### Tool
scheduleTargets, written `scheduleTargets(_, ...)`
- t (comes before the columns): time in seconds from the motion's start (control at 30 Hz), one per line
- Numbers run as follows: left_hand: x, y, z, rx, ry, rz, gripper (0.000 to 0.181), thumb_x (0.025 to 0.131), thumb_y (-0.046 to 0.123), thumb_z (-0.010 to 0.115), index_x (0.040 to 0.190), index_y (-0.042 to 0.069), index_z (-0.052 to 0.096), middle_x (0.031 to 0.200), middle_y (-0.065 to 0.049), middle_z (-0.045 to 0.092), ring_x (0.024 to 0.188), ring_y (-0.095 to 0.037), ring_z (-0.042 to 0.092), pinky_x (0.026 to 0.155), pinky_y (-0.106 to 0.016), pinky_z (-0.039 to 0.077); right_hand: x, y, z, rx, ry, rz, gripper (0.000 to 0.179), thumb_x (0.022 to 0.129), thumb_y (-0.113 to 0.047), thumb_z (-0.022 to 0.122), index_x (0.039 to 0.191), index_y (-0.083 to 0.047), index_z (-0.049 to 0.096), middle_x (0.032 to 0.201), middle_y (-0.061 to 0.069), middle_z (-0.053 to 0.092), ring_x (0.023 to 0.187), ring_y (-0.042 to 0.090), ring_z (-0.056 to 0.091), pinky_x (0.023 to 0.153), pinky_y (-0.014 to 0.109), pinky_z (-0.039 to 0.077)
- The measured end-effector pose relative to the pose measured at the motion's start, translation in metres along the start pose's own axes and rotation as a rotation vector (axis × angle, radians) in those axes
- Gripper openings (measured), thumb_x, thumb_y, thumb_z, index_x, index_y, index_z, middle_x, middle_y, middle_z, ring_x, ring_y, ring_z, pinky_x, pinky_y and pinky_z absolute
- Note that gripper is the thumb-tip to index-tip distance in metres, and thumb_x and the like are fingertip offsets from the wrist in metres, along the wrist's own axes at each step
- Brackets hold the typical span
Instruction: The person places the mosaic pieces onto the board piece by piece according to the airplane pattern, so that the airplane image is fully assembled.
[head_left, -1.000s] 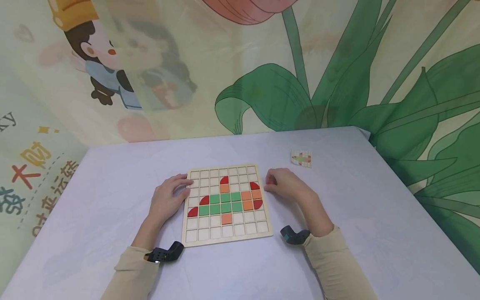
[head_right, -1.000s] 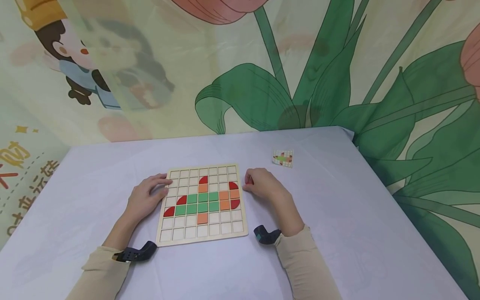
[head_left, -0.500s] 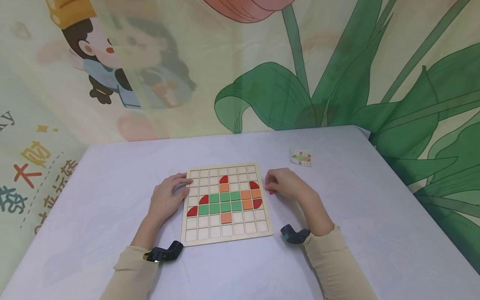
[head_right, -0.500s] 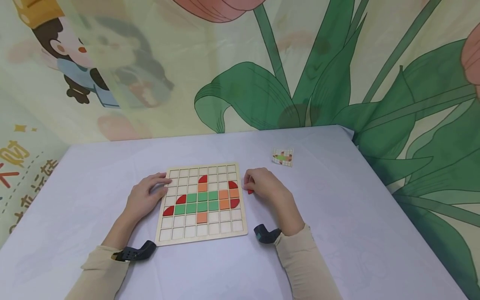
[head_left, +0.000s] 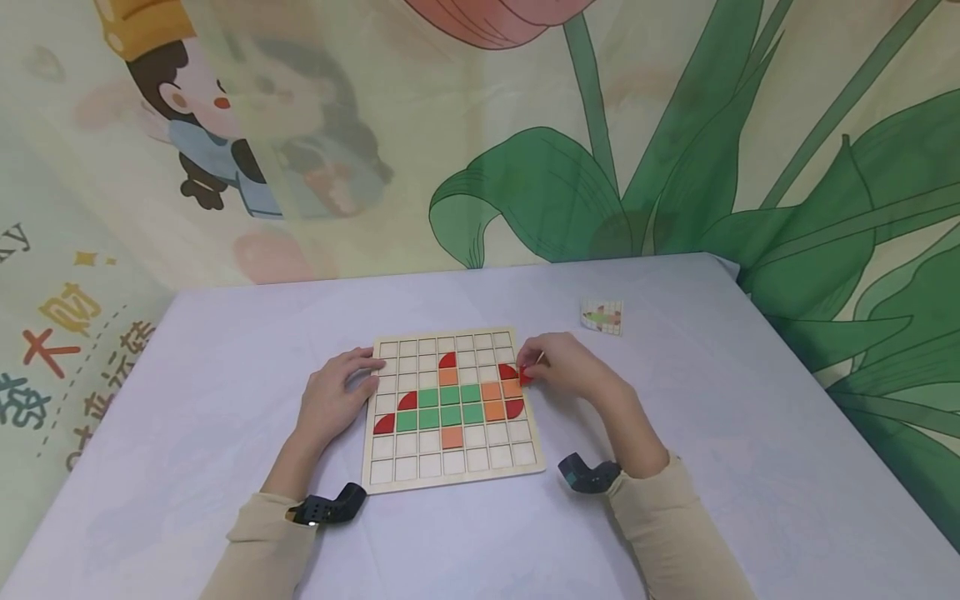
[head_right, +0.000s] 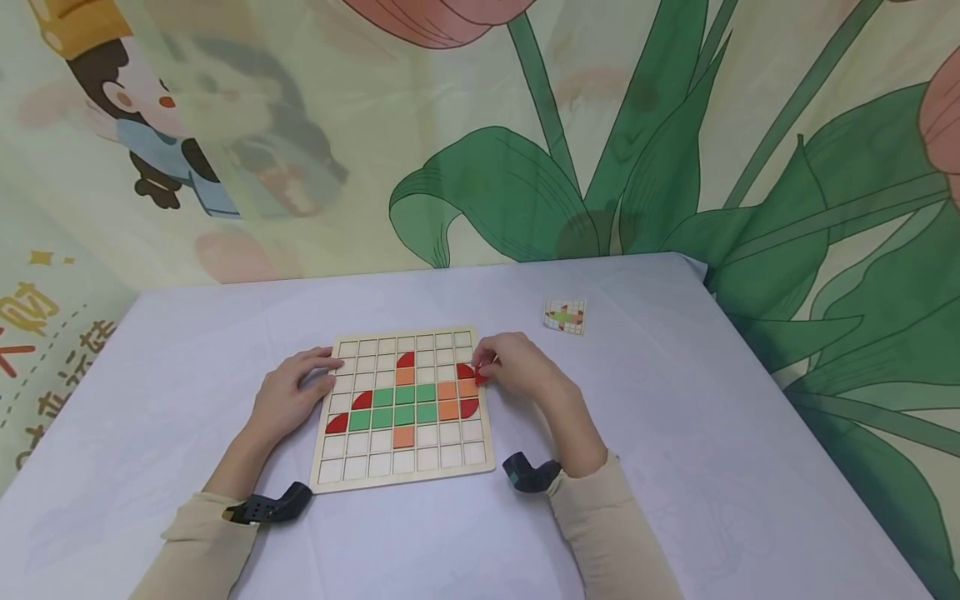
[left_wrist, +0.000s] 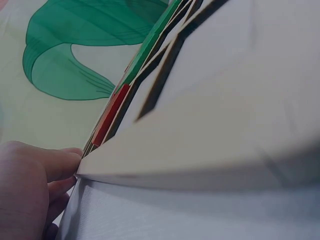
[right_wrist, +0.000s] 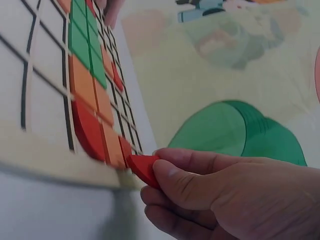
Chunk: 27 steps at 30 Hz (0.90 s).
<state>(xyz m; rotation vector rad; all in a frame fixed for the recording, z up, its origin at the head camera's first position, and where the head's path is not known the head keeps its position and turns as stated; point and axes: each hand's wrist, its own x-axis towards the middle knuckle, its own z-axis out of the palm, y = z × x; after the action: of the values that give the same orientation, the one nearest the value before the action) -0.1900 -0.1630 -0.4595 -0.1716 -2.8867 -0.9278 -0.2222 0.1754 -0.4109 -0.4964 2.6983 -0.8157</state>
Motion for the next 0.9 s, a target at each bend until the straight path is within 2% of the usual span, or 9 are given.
scheduleTargets(0.17,0.0,0.0,0.0,0.012,0.003,-0.001,0.03,0.091,0.024,0.057,0.117,0.012,0.066,0.141,-0.013,0.05,0.137,-0.036,0.037,0.107,-0.059,0.025,-0.002,-0.023,0.01,0.042,-0.063,-0.029,0.013,0.087,-0.009,0.067,0.098,-0.017,0.069,0.091,-0.004,0.066,0.087,0.014,0.057,0.083,0.028,0.053)
scheduleTargets(0.4,0.0,0.002,-0.001,0.005,-0.005,-0.008,0.03,0.092,0.023,0.056,0.118,0.012,0.065,0.141,-0.013,0.05,0.137,-0.035,0.036,0.108,-0.06,0.024,-0.005,-0.046,0.028,0.044,-0.144,-0.143,0.013,0.087,-0.01,0.067,0.095,-0.02,0.069,0.088,-0.007,0.065,0.082,0.011,0.056,0.076,0.024,0.052)
scheduleTargets(0.6,-0.001,0.001,-0.001,0.005,-0.013,-0.016,0.03,0.092,0.022,0.056,0.119,0.012,0.065,0.142,-0.013,0.049,0.138,-0.035,0.035,0.109,-0.059,0.024,-0.007,-0.058,0.04,0.043,-0.206,-0.212,0.009,0.083,-0.014,0.073,0.086,-0.021,0.068,0.074,-0.01,0.062,0.071,0.008,0.056,0.067,0.019,0.05)
scheduleTargets(0.77,-0.001,0.001,-0.001,0.003,-0.016,-0.015,0.03,0.092,0.021,0.056,0.119,0.012,0.065,0.142,-0.013,0.049,0.138,-0.035,0.035,0.109,-0.059,0.024,-0.011,-0.065,0.043,0.064,-0.249,-0.233,0.011,0.081,-0.015,0.075,0.082,-0.022,0.066,0.071,-0.011,0.063,0.069,0.005,0.057,0.066,0.018,0.05)
scheduleTargets(0.9,0.0,0.001,-0.001,-0.001,-0.011,-0.012,0.029,0.091,0.021,0.057,0.118,0.013,0.066,0.142,-0.013,0.049,0.137,-0.035,0.037,0.108,-0.059,0.025,-0.012,-0.068,0.048,0.035,-0.271,-0.265,0.01,0.081,-0.016,0.075,0.08,-0.022,0.067,0.07,-0.012,0.062,0.067,0.004,0.057,0.065,0.017,0.05)
